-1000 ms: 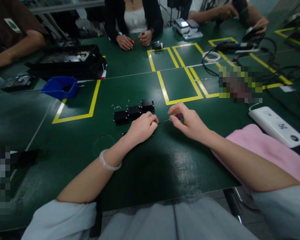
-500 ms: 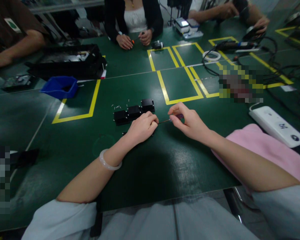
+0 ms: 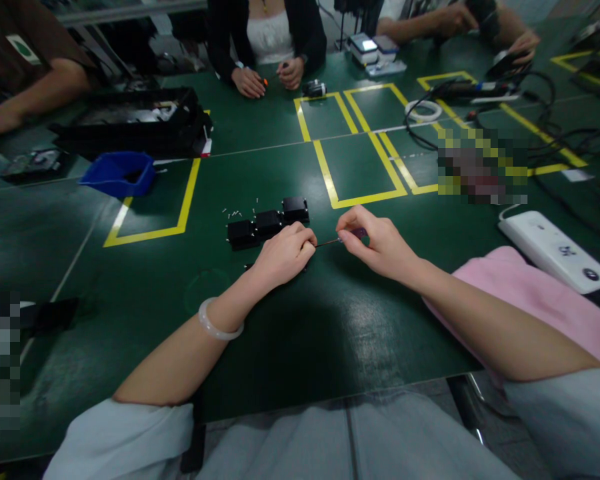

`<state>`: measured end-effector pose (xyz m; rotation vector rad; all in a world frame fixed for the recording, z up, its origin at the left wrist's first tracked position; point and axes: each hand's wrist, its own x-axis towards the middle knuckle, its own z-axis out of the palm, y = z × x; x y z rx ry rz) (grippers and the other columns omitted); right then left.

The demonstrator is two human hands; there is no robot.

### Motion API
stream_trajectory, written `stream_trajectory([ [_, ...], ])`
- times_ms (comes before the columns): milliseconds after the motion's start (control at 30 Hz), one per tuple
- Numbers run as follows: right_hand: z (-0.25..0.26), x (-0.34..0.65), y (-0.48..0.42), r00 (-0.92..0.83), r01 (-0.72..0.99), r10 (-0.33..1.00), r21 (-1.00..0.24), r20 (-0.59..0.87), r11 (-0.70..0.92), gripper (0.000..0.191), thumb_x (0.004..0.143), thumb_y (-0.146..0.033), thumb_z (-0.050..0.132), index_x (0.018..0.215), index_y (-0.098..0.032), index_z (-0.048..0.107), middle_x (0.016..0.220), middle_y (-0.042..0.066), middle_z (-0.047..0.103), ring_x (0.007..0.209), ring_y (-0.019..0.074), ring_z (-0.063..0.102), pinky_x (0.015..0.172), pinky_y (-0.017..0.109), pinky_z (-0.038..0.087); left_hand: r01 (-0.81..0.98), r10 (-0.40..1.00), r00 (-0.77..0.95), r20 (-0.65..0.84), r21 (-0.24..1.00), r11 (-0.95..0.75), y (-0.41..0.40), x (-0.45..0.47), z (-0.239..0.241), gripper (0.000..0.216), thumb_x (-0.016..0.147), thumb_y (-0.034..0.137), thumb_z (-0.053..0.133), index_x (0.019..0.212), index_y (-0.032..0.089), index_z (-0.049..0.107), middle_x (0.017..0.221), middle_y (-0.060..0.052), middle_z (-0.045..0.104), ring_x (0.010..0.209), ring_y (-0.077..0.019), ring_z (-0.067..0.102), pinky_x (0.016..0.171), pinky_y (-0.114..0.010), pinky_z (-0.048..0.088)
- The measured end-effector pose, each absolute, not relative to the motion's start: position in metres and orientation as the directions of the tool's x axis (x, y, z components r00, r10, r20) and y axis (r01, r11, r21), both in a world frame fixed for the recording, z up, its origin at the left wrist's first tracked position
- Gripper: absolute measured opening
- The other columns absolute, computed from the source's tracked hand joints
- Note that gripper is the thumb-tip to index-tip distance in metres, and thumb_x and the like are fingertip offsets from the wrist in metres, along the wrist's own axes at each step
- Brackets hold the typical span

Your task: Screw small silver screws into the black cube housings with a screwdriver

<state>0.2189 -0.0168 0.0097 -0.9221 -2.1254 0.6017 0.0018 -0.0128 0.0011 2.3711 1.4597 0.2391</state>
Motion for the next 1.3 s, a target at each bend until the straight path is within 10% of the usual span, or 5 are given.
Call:
stream_trajectory([
  [1300, 0.0097, 0.2193, -0.0154, -0.451, 0.414, 0.776, -0.667, 0.441, 0.62, 0.005, 0.094, -0.025, 0.051, 0.091, -0.021, 0.053, 0.079, 0.0, 0.063, 0.07, 0.0143, 0.061, 0.064, 0.027, 0.043, 0.83, 0.889, 0.456, -0.043, 0.382, -0.407, -0.0128, 0.0019, 0.0012, 0.034, 0.095, 0.029, 0.033, 0.1, 0.02, 0.066, 0.108, -0.007, 0.062, 0.1, -0.024, 0.06, 0.079, -0.035, 0.05],
])
